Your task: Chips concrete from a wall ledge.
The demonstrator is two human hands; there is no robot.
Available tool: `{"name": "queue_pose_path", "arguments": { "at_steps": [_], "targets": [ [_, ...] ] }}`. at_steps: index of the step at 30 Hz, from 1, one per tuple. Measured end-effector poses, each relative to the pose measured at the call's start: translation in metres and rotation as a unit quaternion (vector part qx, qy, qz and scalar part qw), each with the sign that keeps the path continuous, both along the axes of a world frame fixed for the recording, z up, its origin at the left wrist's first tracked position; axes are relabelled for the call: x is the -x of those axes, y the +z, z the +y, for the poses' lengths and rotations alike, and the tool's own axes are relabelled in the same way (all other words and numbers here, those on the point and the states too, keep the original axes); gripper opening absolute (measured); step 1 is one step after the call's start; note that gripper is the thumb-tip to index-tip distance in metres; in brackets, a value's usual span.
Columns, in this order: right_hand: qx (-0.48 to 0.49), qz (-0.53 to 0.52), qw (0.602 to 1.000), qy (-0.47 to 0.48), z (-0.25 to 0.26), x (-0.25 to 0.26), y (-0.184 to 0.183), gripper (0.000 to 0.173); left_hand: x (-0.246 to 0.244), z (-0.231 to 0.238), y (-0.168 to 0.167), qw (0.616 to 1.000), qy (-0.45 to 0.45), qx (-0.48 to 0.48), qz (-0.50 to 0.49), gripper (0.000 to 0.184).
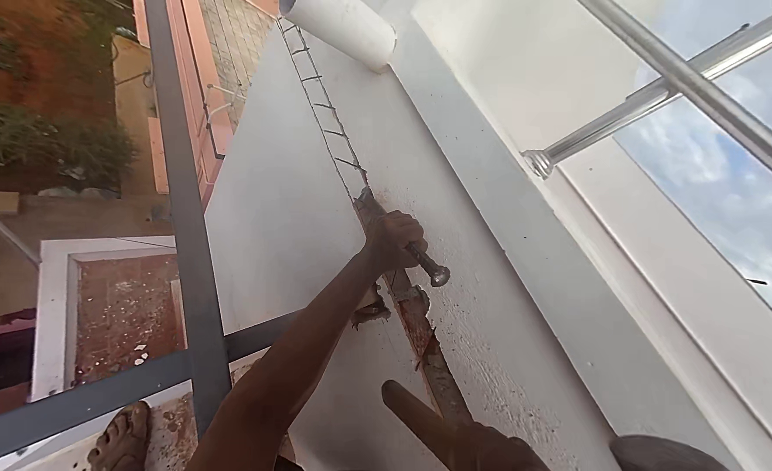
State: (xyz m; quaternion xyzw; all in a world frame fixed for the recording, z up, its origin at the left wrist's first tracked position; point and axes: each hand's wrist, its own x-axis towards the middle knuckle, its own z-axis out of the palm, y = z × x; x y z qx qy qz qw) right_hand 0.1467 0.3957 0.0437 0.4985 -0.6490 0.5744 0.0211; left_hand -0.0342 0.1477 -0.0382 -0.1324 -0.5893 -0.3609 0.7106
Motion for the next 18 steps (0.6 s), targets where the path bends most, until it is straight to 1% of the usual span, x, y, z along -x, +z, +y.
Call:
{"name": "queue_pose_path", "arguments": {
  "at_steps": [1, 2, 3, 4, 5, 6, 7, 8, 9, 10, 12, 13, 14, 15, 16, 17, 18],
  "targets": [
    [0.025, 0.020, 0.999, 0.003, -0.001, 0.003, -0.003, 0.012, 0.001, -0.001, 0.000, 1.000, 0.001, 0.003, 0.001, 0.030],
    [0.027, 0.026, 0.999, -0.002, -0.004, 0.011, -0.012, 0.010, 0.001, -0.002, -0.001, 1.000, 0.002, 0.004, 0.000, 0.030],
    [0.011, 0.008, 1.000, -0.029, -0.012, 0.021, -0.027, 0.006, 0.001, -0.002, -0.002, 1.000, 0.000, 0.002, -0.002, 0.030],
    [-0.008, -0.028, 0.997, -0.076, -0.021, 0.029, -0.041, 0.010, 0.001, -0.002, -0.002, 1.000, -0.001, -0.001, -0.003, 0.030],
    [-0.034, -0.059, 0.990, -0.125, -0.026, 0.032, -0.047, 0.016, 0.000, 0.001, -0.002, 1.000, -0.003, -0.005, -0.005, 0.030],
    [-0.059, -0.084, 0.984, -0.148, -0.025, 0.029, -0.044, 0.018, 0.000, 0.003, -0.002, 1.000, -0.004, -0.003, -0.004, 0.030],
    [-0.056, -0.105, 0.984, -0.133, -0.022, 0.024, -0.034, 0.018, -0.001, -0.001, -0.001, 1.000, -0.002, 0.006, -0.002, 0.031],
    [-0.031, -0.115, 0.989, -0.092, -0.015, 0.020, -0.024, 0.014, -0.001, -0.005, -0.001, 1.000, -0.001, 0.014, 0.001, 0.031],
    [-0.003, -0.101, 0.994, -0.042, -0.004, 0.015, -0.018, 0.007, -0.003, -0.006, -0.003, 1.000, -0.005, 0.019, 0.000, 0.030],
    [0.031, -0.062, 0.998, 0.001, 0.003, 0.013, -0.013, 0.004, -0.005, -0.005, -0.004, 1.000, -0.008, 0.022, -0.004, 0.030],
    [0.078, 0.003, 0.996, 0.032, 0.006, 0.017, -0.012, 0.010, -0.006, -0.003, -0.004, 1.000, -0.015, 0.026, -0.009, 0.030],
    [0.084, 0.002, 0.996, 0.029, 0.000, 0.022, -0.020, 0.009, -0.005, -0.003, -0.005, 0.999, -0.016, 0.027, -0.010, 0.030],
    [0.075, -0.029, 0.997, 0.005, -0.010, 0.030, -0.035, 0.006, -0.003, -0.004, -0.004, 1.000, -0.012, 0.027, -0.006, 0.031],
    [0.056, -0.090, 0.993, -0.050, -0.021, 0.035, -0.048, 0.010, -0.001, -0.004, -0.003, 1.000, -0.009, 0.024, -0.004, 0.031],
    [0.027, -0.148, 0.983, -0.110, -0.026, 0.034, -0.052, 0.016, -0.001, -0.002, -0.003, 1.000, -0.009, 0.019, -0.007, 0.031],
    [-0.001, -0.185, 0.973, -0.136, -0.024, 0.029, -0.048, 0.015, -0.003, -0.003, -0.001, 1.000, -0.013, 0.019, -0.013, 0.030],
    [-0.007, -0.200, 0.973, -0.115, -0.019, 0.024, -0.040, 0.012, -0.004, -0.008, 0.001, 0.999, -0.016, 0.027, -0.018, 0.029]
  ]
}}
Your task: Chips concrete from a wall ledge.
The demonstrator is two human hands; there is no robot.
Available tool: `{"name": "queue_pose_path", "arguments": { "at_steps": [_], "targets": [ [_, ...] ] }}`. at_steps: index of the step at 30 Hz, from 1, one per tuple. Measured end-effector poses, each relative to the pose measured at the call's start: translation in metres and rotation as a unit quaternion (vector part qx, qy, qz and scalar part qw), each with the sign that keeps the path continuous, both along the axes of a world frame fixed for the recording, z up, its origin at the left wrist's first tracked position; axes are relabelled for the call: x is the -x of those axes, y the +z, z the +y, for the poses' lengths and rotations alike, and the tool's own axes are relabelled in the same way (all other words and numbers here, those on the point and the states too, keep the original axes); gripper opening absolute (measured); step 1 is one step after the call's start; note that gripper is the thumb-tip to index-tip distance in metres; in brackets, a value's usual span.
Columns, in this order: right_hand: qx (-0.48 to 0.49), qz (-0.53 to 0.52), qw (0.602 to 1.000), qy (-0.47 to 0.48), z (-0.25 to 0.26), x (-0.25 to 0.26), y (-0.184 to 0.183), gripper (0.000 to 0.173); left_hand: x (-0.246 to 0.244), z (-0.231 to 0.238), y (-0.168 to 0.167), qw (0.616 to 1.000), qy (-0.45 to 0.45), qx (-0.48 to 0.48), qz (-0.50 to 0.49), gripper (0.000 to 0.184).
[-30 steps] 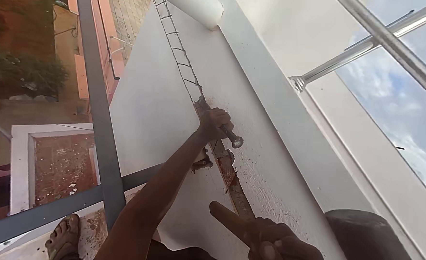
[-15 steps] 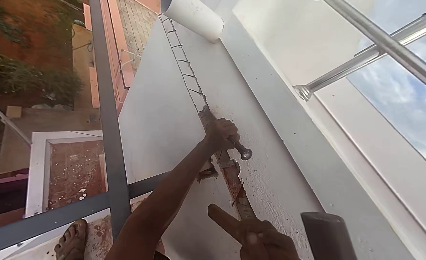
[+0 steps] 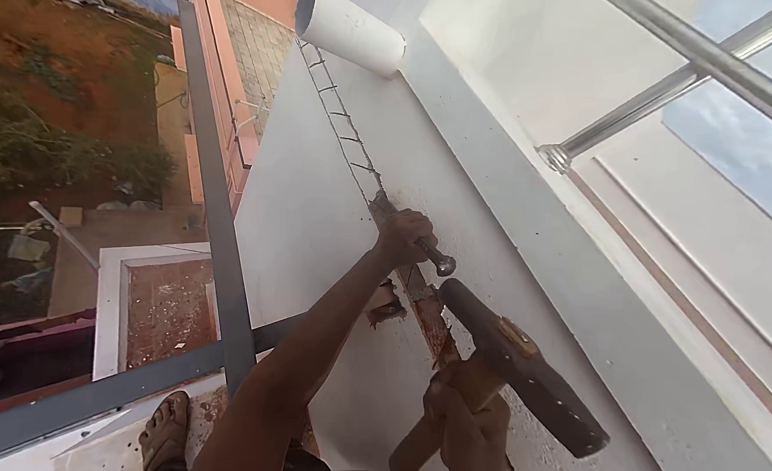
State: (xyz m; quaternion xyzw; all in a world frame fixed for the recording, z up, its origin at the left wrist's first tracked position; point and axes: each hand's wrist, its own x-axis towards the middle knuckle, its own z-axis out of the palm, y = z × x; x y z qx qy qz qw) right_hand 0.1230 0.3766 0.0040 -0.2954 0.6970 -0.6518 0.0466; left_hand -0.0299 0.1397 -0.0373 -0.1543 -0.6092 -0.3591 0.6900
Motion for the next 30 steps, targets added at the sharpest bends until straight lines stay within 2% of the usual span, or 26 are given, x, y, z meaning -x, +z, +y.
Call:
{"name": "queue_pose_path", "arguments": {
  "at_steps": [1, 3, 5, 6, 7, 8, 10, 11, 13, 14, 16, 17, 18, 20, 21, 22, 24, 27, 29, 30],
  "targets": [
    [0.028, 0.009, 0.999, 0.044, 0.008, -0.006, 0.008, 0.009, 0.000, -0.005, 0.002, 1.000, 0.000, 0.012, -0.005, 0.027],
    [0.094, 0.108, 0.982, 0.122, 0.024, -0.015, 0.019, 0.004, -0.002, 0.000, -0.002, 0.999, -0.011, 0.031, -0.021, 0.027],
    [0.128, 0.207, 0.961, 0.129, 0.021, -0.006, 0.018, 0.009, -0.003, -0.004, -0.001, 0.999, -0.009, 0.045, -0.027, 0.027],
    [0.127, 0.212, 0.962, 0.112, 0.013, 0.000, 0.009, 0.008, -0.003, -0.005, -0.002, 0.998, -0.008, 0.047, -0.031, 0.027],
    [0.111, 0.172, 0.975, 0.083, 0.003, 0.007, -0.004, 0.004, -0.002, -0.005, -0.002, 0.998, -0.007, 0.046, -0.033, 0.028],
    [0.088, 0.087, 0.991, 0.042, -0.006, 0.011, -0.014, 0.008, -0.001, -0.003, -0.001, 0.999, -0.008, 0.038, -0.033, 0.028],
    [0.010, -0.038, 0.999, -0.021, -0.008, 0.007, -0.011, 0.010, -0.003, -0.005, 0.003, 0.999, -0.010, 0.017, -0.036, 0.027],
    [0.012, -0.059, 0.998, -0.005, -0.002, 0.000, -0.005, 0.009, -0.005, -0.010, 0.006, 0.999, -0.013, 0.019, -0.041, 0.025],
    [0.085, -0.010, 0.993, 0.080, 0.017, -0.015, 0.003, 0.005, -0.010, -0.015, 0.009, 0.997, -0.016, 0.050, -0.063, 0.024],
    [0.112, 0.071, 0.985, 0.111, 0.023, -0.015, 0.006, 0.004, -0.011, -0.013, 0.008, 0.995, -0.014, 0.066, -0.070, 0.023],
    [0.141, 0.209, 0.962, 0.105, 0.021, -0.006, 0.007, 0.009, -0.010, -0.008, 0.004, 0.994, -0.008, 0.080, -0.074, 0.025],
    [0.140, 0.214, 0.963, 0.089, 0.012, 0.002, 0.000, 0.007, -0.009, -0.007, 0.002, 0.994, -0.006, 0.078, -0.071, 0.025],
    [0.127, 0.164, 0.976, 0.068, 0.002, 0.009, -0.010, 0.006, -0.008, -0.008, 0.001, 0.995, -0.001, 0.073, -0.065, 0.025],
    [0.061, -0.010, 0.998, -0.005, -0.013, 0.017, -0.018, 0.013, -0.006, -0.007, 0.001, 0.997, -0.003, 0.047, -0.058, 0.026],
    [0.023, -0.064, 0.997, -0.021, -0.010, 0.015, -0.014, 0.011, -0.009, -0.009, 0.003, 0.997, -0.011, 0.035, -0.066, 0.027],
    [0.028, -0.086, 0.996, -0.009, -0.006, 0.011, -0.008, 0.010, -0.012, -0.016, 0.007, 0.996, -0.017, 0.038, -0.079, 0.026],
    [0.111, -0.034, 0.991, 0.073, 0.014, 0.000, 0.000, 0.007, -0.015, -0.024, 0.009, 0.991, -0.023, 0.078, -0.104, 0.023],
    [0.158, 0.171, 0.965, 0.124, 0.021, 0.001, 0.012, 0.009, -0.014, -0.016, -0.001, 0.987, -0.028, 0.124, -0.099, 0.020],
    [0.138, 0.166, 0.971, 0.100, 0.006, 0.011, -0.002, 0.006, -0.010, -0.012, -0.006, 0.989, -0.023, 0.120, -0.085, 0.023],
    [0.115, 0.095, 0.987, 0.067, -0.005, 0.014, -0.012, 0.009, -0.009, -0.011, -0.006, 0.990, -0.020, 0.112, -0.083, 0.024]
  ]
}}
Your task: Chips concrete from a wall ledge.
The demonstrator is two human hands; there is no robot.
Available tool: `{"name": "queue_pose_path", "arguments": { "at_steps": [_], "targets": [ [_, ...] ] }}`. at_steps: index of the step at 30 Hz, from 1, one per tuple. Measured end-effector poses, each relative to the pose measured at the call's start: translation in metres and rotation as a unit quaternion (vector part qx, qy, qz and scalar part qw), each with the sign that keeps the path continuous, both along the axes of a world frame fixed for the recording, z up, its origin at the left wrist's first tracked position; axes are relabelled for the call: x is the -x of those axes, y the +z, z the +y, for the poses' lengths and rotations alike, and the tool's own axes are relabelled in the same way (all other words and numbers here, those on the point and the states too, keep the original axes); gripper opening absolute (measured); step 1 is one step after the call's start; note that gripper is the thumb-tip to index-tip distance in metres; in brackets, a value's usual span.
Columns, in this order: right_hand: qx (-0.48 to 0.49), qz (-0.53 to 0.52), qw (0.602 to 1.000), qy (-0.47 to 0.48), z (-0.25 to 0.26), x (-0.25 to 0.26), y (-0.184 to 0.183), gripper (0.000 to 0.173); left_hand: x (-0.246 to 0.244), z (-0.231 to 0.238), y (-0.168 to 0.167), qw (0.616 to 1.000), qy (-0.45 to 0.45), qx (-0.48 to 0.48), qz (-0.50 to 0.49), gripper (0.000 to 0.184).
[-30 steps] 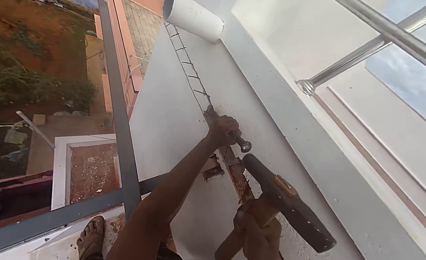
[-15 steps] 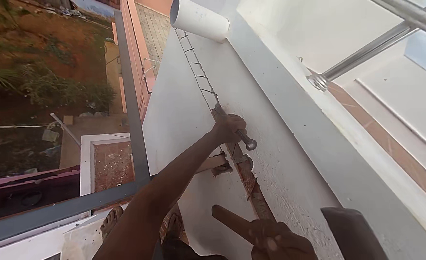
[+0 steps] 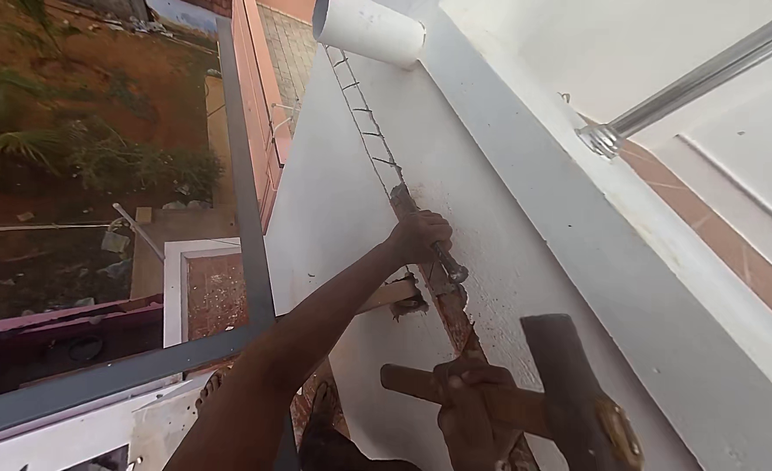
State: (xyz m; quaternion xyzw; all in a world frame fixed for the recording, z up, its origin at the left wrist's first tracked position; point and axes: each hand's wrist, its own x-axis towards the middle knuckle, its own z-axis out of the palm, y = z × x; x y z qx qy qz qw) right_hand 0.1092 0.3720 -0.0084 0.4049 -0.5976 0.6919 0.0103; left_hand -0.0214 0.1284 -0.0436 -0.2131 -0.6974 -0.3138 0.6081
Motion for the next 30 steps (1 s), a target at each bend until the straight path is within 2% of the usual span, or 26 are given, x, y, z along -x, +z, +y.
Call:
{"name": "queue_pose_path", "arguments": {
  "at_steps": [2, 4, 5, 7, 8, 10, 11, 13, 15, 16, 18, 20, 21, 22, 24, 26, 28, 30],
  "targets": [
    [-0.085, -0.125, 0.987, -0.057, -0.010, -0.002, -0.003, 0.014, 0.000, 0.001, -0.002, 1.000, 0.001, -0.011, -0.001, 0.025],
    [-0.076, -0.135, 0.988, -0.029, -0.003, -0.012, 0.006, 0.011, -0.003, -0.003, -0.002, 1.000, 0.001, 0.002, -0.009, 0.024],
    [-0.041, -0.107, 0.993, 0.005, 0.006, -0.018, 0.010, 0.009, -0.004, -0.003, -0.004, 1.000, -0.002, 0.005, -0.010, 0.025],
    [0.025, 0.014, 0.998, 0.060, 0.020, -0.020, 0.021, 0.004, -0.004, 0.000, -0.005, 1.000, -0.003, -0.002, -0.006, 0.026],
    [0.047, 0.071, 0.994, 0.061, 0.024, -0.019, 0.027, 0.008, -0.003, 0.000, -0.004, 1.000, -0.001, -0.007, -0.002, 0.026],
    [0.050, 0.114, 0.991, 0.047, 0.023, -0.013, 0.022, 0.010, 0.000, 0.002, -0.003, 1.000, 0.003, -0.014, 0.002, 0.027],
    [0.024, 0.092, 0.995, 0.033, 0.015, -0.007, 0.009, 0.007, 0.001, 0.002, -0.002, 1.000, 0.004, -0.017, 0.004, 0.027],
    [-0.046, -0.041, 0.998, -0.025, -0.009, 0.003, -0.013, 0.013, 0.001, -0.001, -0.003, 1.000, 0.009, -0.026, 0.007, 0.026],
    [-0.123, -0.097, 0.987, -0.044, -0.008, -0.008, -0.002, 0.014, -0.005, -0.003, -0.002, 0.999, 0.010, -0.035, -0.004, 0.025],
    [-0.105, -0.094, 0.990, -0.020, -0.003, -0.017, 0.011, 0.013, -0.005, -0.008, 0.002, 1.000, 0.012, -0.024, -0.012, 0.024],
    [-0.042, -0.014, 0.997, 0.060, 0.019, -0.035, 0.031, 0.006, -0.006, -0.005, 0.003, 1.000, 0.011, -0.008, -0.023, 0.023],
    [0.019, 0.087, 0.994, 0.066, 0.027, -0.035, 0.040, 0.010, -0.004, -0.003, 0.004, 1.000, 0.014, -0.010, -0.020, 0.026],
    [0.029, 0.112, 0.992, 0.055, 0.023, -0.029, 0.033, 0.010, -0.004, -0.002, 0.004, 1.000, 0.015, -0.013, -0.019, 0.027],
    [0.016, 0.109, 0.993, 0.039, 0.013, -0.018, 0.017, 0.007, -0.004, -0.003, 0.005, 1.000, 0.018, -0.016, -0.018, 0.028],
    [-0.075, 0.003, 0.996, -0.038, -0.009, -0.002, -0.013, 0.011, -0.004, -0.003, 0.005, 0.999, 0.021, -0.031, -0.024, 0.027],
    [-0.184, -0.080, 0.976, -0.082, -0.008, -0.009, -0.010, 0.006, -0.008, -0.005, 0.009, 0.998, 0.010, -0.044, -0.045, 0.026],
    [-0.106, -0.119, 0.987, -0.013, 0.006, -0.029, 0.009, 0.010, -0.007, -0.013, 0.017, 0.998, 0.009, -0.027, -0.053, 0.025],
    [-0.011, -0.014, 0.998, 0.055, 0.024, -0.036, 0.022, 0.005, -0.007, -0.009, 0.016, 0.998, 0.011, -0.027, -0.051, 0.025]
  ]
}}
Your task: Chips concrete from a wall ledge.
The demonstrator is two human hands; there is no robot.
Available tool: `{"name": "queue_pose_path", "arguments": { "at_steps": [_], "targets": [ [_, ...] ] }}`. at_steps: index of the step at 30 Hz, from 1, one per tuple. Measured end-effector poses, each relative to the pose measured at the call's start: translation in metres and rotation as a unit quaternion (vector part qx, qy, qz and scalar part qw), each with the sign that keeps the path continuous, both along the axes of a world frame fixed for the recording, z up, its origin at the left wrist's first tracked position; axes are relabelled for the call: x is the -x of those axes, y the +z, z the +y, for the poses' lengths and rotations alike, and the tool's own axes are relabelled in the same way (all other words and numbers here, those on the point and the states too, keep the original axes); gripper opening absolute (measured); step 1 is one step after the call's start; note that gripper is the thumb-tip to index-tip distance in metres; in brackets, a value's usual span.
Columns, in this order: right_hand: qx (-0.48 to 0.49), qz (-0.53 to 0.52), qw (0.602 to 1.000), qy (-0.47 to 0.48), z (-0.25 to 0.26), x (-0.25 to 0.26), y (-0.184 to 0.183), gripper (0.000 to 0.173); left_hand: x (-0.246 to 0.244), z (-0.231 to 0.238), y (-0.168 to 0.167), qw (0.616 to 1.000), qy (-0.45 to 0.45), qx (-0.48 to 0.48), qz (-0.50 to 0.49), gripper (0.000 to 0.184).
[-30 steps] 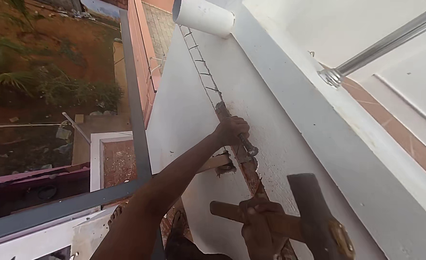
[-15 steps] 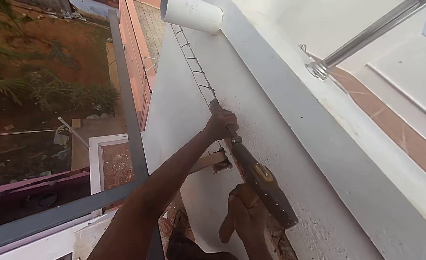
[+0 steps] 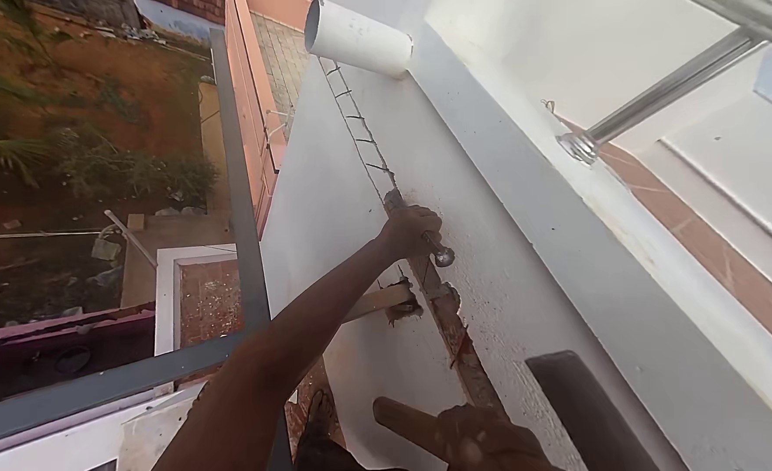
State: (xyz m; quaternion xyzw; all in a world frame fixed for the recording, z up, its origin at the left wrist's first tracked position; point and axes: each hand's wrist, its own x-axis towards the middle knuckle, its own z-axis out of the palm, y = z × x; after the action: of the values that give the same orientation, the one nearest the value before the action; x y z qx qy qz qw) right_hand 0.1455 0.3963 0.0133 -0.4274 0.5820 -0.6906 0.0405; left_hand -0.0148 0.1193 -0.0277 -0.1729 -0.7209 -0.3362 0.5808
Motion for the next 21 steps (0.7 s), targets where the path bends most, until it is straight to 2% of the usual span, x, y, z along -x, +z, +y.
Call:
{"name": "queue_pose_path", "arguments": {
  "at_steps": [2, 3, 4, 5, 7, 8, 9, 10, 12, 14, 15, 17, 19, 21],
  "targets": [
    [0.058, 0.103, 0.993, -0.015, 0.000, 0.010, 0.005, 0.010, 0.002, 0.000, -0.001, 1.000, 0.010, -0.004, 0.008, 0.026],
    [0.061, 0.112, 0.991, -0.024, -0.008, 0.020, 0.000, 0.010, 0.004, 0.000, -0.002, 1.000, 0.012, -0.005, 0.011, 0.026],
    [0.036, 0.084, 0.995, -0.039, -0.019, 0.033, -0.011, 0.006, 0.005, -0.001, -0.002, 1.000, 0.013, -0.009, 0.012, 0.026],
    [-0.008, 0.012, 0.998, -0.064, -0.031, 0.045, -0.020, 0.008, 0.005, -0.003, -0.003, 1.000, 0.009, -0.019, 0.011, 0.026],
    [-0.132, -0.121, 0.977, -0.117, -0.040, 0.050, -0.016, 0.009, 0.001, -0.004, -0.004, 0.999, -0.005, -0.050, 0.008, 0.027],
    [-0.144, -0.146, 0.973, -0.106, -0.037, 0.045, -0.008, 0.009, -0.002, -0.005, -0.003, 0.999, -0.009, -0.041, 0.000, 0.027],
    [-0.105, -0.150, 0.980, -0.073, -0.030, 0.040, -0.003, 0.011, -0.001, -0.010, 0.000, 1.000, -0.005, -0.016, 0.000, 0.026],
    [-0.051, -0.133, 0.989, -0.028, -0.017, 0.031, 0.001, 0.011, 0.000, -0.009, 0.000, 1.000, -0.002, -0.001, 0.002, 0.025],
    [0.022, -0.022, 0.999, 0.039, -0.001, 0.025, 0.011, 0.009, 0.003, -0.002, -0.003, 1.000, 0.010, -0.003, 0.013, 0.025],
    [0.037, 0.067, 0.997, 0.015, -0.004, 0.033, 0.012, 0.010, 0.005, -0.001, -0.005, 1.000, 0.017, -0.010, 0.020, 0.025],
    [0.008, 0.072, 0.997, -0.009, -0.011, 0.041, 0.006, 0.009, 0.006, -0.001, -0.006, 0.999, 0.017, -0.014, 0.025, 0.025],
    [-0.089, -0.038, 0.992, -0.086, -0.028, 0.051, -0.008, 0.014, 0.006, 0.001, -0.010, 0.999, 0.015, -0.036, 0.033, 0.025],
    [-0.159, -0.114, 0.976, -0.098, -0.029, 0.044, -0.001, 0.012, 0.000, -0.001, -0.011, 0.999, 0.004, -0.045, 0.020, 0.025],
    [-0.080, -0.092, 0.992, -0.025, -0.023, 0.033, 0.012, 0.013, -0.002, -0.011, -0.006, 1.000, 0.002, 0.000, -0.002, 0.022]
  ]
}}
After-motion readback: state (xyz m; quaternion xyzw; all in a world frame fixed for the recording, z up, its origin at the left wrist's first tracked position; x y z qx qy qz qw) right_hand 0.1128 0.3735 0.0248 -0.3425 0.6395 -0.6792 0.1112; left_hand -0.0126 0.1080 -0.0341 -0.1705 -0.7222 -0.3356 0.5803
